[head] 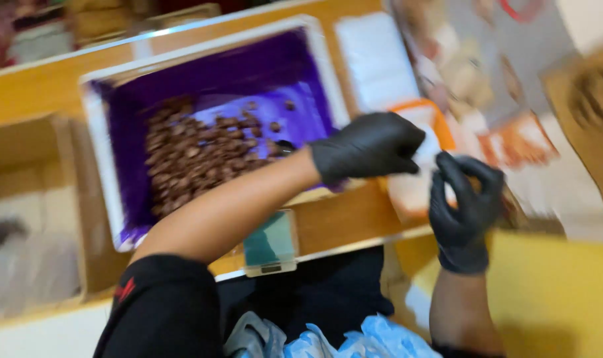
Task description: Manually filling small plastic bags with snacks from a tray and weighing them on a digital scale for portion control.
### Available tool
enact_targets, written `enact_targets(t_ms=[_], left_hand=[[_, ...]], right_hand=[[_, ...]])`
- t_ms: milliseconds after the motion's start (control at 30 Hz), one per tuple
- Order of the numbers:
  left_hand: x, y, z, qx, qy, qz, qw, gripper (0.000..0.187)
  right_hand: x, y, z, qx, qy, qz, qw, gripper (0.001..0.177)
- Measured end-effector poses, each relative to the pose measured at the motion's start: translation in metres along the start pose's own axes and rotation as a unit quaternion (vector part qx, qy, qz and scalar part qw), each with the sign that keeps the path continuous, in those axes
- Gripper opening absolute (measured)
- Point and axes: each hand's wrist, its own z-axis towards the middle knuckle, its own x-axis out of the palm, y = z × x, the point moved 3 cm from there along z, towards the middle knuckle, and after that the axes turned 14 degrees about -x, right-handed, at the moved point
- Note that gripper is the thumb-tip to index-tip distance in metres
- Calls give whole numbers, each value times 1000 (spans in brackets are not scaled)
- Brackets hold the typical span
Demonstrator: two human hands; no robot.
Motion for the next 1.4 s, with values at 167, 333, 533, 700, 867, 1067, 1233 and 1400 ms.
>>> enact_targets(t_ms=[167, 333, 533, 700, 867, 1067, 1233, 1400], left_hand=[[-11, 4, -27, -27, -19, 28, 999, 19], [-33, -3, -55, -48, -16, -65, 997, 22], [-39, 2, -72, -100, -50, -166, 980, 20], [-44, 8, -83, -118, -170, -214, 955, 18], [-61, -6, -108, -99, -252, -250, 930, 18], [-77, -23, -137, -19, -291, -226, 929, 23], [-72, -1, -154, 24, -286, -196, 938, 37], [-67, 34, -172, 20, -202, -279, 939, 88]], right_hand=[[9, 30, 17, 34, 32, -2, 999, 14], [13, 31, 13, 5, 21, 3, 1000, 17], [16, 39, 18, -3, 15, -8, 1000, 23], [10, 50, 33, -4, 42, 54, 998, 23], [10, 45, 41, -17, 82, 75, 994, 18], [16, 45, 60, -66, 79, 95, 990, 18], [30, 52, 72, -123, 57, 104, 985, 14], [47, 63, 101, -92, 10, 188, 978, 10]])
